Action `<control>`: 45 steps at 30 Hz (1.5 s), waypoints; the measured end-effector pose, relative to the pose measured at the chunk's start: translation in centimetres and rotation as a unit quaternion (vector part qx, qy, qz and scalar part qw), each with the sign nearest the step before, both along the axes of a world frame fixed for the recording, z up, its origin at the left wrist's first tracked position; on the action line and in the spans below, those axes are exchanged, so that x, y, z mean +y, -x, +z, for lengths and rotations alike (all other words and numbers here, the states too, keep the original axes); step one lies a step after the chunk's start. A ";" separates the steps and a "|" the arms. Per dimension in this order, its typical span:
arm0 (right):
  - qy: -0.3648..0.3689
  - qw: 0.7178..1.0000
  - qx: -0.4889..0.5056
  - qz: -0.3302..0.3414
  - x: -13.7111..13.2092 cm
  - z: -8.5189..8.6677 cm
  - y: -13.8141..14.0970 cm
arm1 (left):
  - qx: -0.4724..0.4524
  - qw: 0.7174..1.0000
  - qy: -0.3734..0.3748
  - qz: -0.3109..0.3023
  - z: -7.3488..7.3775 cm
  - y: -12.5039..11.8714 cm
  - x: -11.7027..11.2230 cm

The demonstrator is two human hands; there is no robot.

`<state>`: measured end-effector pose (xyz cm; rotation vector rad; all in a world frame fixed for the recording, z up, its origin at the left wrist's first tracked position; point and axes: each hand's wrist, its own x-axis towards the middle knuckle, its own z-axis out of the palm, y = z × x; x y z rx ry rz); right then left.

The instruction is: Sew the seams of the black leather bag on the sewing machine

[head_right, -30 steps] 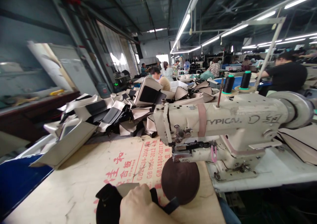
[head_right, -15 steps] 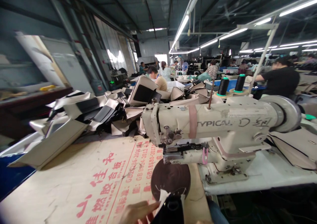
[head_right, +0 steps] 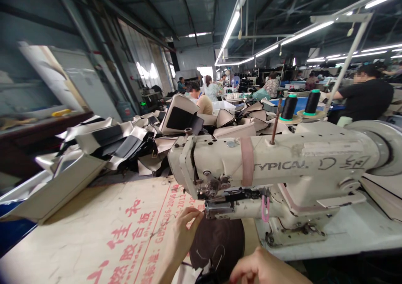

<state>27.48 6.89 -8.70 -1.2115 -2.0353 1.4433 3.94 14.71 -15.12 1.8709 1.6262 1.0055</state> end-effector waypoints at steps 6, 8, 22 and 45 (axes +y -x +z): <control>0.020 0.980 0.131 -0.147 1.9 -2.6 1.8 | -0.056 0.997 0.006 0.043 -1.0 0.9 -1.2; 0.006 0.980 0.123 -0.155 2.0 -3.2 2.7 | -0.046 0.998 -0.008 0.050 -1.3 0.6 -0.9; -0.054 0.994 0.002 -0.093 2.4 -2.9 3.5 | -0.192 0.969 0.151 0.039 -1.0 2.0 0.2; -0.357 0.924 0.024 -0.131 4.2 -1.2 7.3 | -0.755 0.643 0.121 -0.039 -0.3 0.3 -0.5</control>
